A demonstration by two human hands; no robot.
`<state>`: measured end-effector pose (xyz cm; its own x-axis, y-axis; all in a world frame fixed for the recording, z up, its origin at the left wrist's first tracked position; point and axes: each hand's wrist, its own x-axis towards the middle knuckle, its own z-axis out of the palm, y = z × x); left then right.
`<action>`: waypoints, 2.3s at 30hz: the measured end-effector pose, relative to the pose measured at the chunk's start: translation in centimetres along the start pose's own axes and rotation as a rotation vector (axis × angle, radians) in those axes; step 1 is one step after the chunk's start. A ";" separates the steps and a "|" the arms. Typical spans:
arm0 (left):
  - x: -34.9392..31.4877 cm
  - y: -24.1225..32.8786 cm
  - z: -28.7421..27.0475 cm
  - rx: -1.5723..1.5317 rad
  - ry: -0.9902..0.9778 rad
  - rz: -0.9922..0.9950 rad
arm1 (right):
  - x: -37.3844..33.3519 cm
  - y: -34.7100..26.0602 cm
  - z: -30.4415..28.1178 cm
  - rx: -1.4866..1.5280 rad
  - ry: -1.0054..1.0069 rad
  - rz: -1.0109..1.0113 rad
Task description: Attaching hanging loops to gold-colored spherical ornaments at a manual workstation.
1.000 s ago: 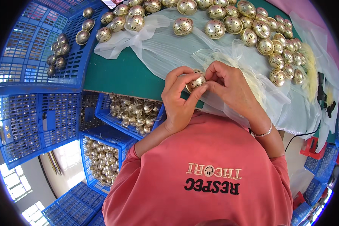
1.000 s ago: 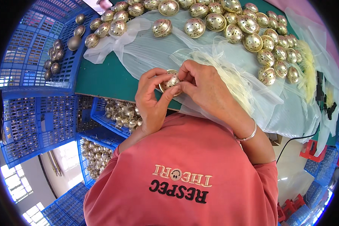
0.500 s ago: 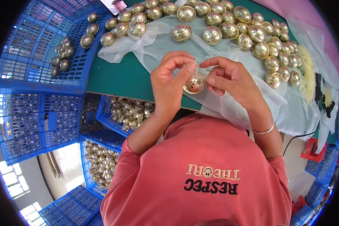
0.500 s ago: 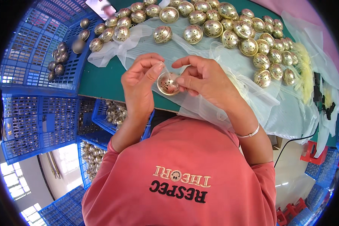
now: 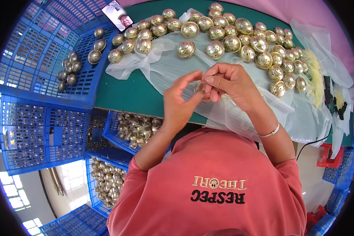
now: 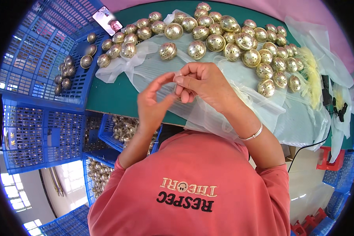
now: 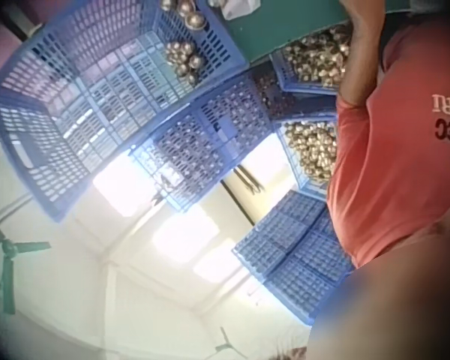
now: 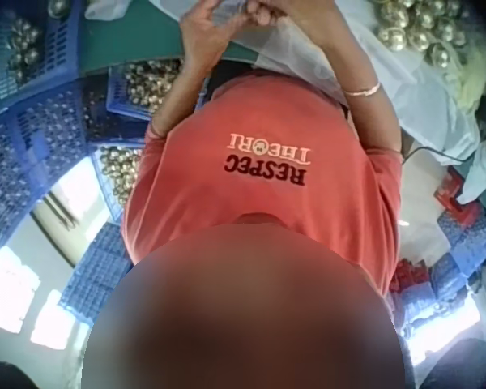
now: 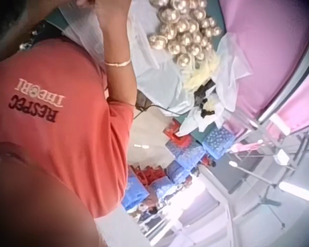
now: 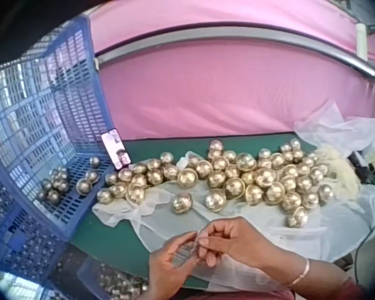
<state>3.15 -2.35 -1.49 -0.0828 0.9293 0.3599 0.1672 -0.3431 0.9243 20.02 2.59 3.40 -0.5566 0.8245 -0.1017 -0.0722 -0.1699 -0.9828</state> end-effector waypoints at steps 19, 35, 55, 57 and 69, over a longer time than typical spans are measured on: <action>2.2 1.3 -0.1 -0.221 -0.136 -0.267 | -4.6 -6.0 -2.4 -0.036 0.221 -0.120; 2.8 1.3 -0.4 -0.247 -0.370 -0.302 | 0.8 -3.1 -2.3 -0.434 0.075 -0.119; 3.1 3.9 2.0 -0.488 -0.262 -0.240 | -1.8 -5.8 -2.1 -0.401 0.169 -0.195; 2.8 4.0 2.0 -0.496 -0.257 -0.268 | -2.3 -6.5 -1.9 -0.366 0.160 -0.207; 2.3 4.3 0.9 -0.496 -0.247 -0.243 | -2.1 -7.6 -0.6 -0.684 0.203 -0.418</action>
<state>4.52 -1.56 3.23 0.1789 0.9730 0.1460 -0.3107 -0.0849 0.9467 22.26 2.50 11.00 -0.4306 0.8396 0.3313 0.3167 0.4842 -0.8156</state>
